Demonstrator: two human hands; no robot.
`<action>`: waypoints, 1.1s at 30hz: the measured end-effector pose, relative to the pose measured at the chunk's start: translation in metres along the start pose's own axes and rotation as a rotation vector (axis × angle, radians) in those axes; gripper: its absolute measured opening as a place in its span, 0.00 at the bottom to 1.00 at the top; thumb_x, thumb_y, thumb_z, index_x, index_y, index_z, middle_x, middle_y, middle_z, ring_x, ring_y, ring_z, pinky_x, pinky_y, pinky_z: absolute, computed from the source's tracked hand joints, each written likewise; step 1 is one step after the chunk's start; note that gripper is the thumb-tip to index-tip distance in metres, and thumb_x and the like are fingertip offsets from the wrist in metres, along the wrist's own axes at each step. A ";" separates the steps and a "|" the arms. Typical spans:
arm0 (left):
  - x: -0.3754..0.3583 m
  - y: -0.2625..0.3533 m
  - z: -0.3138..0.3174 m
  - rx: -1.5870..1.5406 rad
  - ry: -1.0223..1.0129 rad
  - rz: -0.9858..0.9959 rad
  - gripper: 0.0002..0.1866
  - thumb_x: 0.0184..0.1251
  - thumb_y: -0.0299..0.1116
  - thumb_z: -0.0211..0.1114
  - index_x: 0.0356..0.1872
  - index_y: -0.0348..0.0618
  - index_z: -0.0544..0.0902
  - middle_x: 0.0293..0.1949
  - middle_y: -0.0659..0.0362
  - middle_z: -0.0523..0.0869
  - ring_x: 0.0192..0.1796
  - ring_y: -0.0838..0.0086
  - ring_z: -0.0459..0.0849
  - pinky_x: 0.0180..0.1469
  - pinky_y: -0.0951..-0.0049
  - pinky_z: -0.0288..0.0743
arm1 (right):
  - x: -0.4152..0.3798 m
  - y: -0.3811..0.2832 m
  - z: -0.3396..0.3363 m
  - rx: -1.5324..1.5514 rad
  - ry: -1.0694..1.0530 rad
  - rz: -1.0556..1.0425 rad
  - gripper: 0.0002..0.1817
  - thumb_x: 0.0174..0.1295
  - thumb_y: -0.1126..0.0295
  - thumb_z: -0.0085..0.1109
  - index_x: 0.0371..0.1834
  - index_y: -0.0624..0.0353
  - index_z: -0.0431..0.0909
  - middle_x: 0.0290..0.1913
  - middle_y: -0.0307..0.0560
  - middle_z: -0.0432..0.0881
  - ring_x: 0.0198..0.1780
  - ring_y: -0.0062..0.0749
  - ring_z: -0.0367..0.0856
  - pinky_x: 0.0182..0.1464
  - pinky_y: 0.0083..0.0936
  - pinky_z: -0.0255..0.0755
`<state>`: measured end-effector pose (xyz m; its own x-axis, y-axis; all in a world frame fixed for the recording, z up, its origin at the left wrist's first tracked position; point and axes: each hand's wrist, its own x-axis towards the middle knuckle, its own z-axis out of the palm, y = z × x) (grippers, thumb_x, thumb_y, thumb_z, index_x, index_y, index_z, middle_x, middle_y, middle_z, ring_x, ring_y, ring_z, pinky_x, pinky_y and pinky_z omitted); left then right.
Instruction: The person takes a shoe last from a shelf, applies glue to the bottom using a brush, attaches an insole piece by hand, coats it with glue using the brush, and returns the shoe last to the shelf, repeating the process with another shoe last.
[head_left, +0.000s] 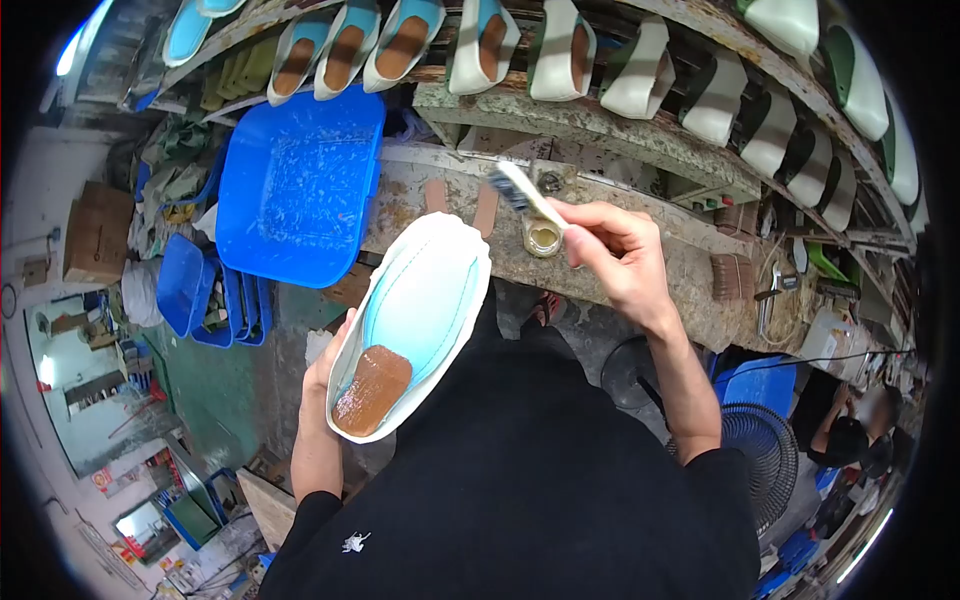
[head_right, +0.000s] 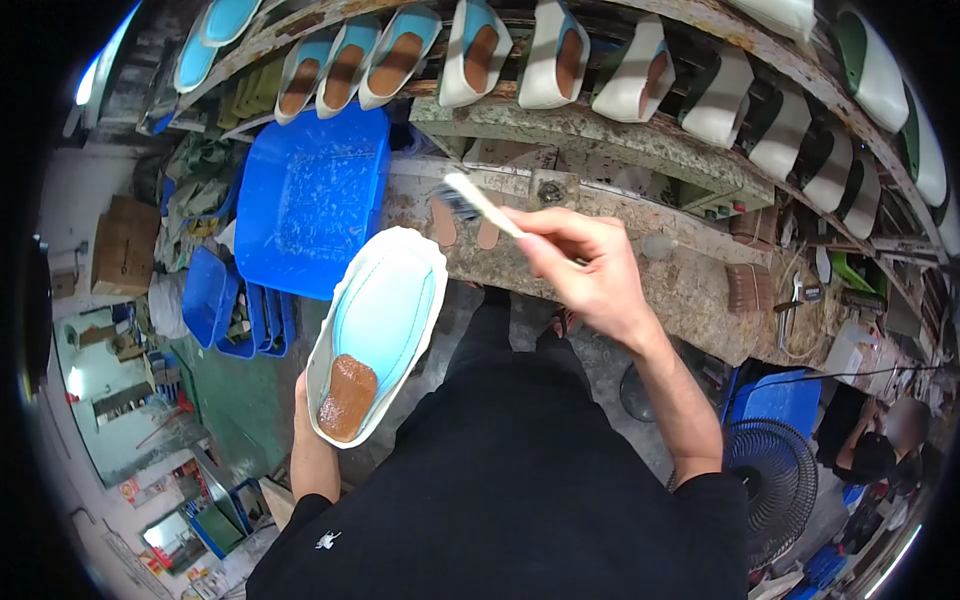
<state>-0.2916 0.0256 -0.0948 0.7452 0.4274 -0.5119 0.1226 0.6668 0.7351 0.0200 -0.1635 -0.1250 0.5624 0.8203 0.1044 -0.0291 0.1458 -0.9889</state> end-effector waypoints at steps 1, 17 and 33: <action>0.002 0.001 0.002 0.007 -0.008 0.001 0.38 0.86 0.64 0.37 0.80 0.45 0.66 0.69 0.52 0.81 0.65 0.67 0.85 0.65 0.63 0.82 | 0.004 -0.023 0.005 -0.124 -0.029 -0.041 0.14 0.71 0.78 0.64 0.58 0.61 0.89 0.36 0.40 0.90 0.29 0.13 0.77 0.31 0.14 0.71; 0.013 0.024 -0.004 0.023 0.020 0.041 0.37 0.86 0.63 0.39 0.79 0.45 0.68 0.68 0.52 0.82 0.64 0.68 0.86 0.64 0.65 0.82 | -0.027 0.018 -0.003 -0.617 0.013 -0.016 0.15 0.65 0.78 0.68 0.55 0.61 0.90 0.33 0.51 0.88 0.31 0.35 0.86 0.35 0.30 0.77; 0.220 0.237 0.186 0.670 -0.140 0.401 0.42 0.82 0.68 0.46 0.73 0.38 0.76 0.63 0.47 0.85 0.59 0.67 0.87 0.63 0.67 0.80 | -0.118 0.116 -0.026 0.082 0.509 0.279 0.13 0.78 0.72 0.60 0.61 0.62 0.80 0.33 0.26 0.77 0.32 0.07 0.68 0.34 0.12 0.60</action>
<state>0.0233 0.1641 0.0498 0.8862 0.4467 -0.1230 0.1624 -0.0507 0.9854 -0.0284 -0.2577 -0.2552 0.8499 0.4676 -0.2430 -0.2858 0.0217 -0.9580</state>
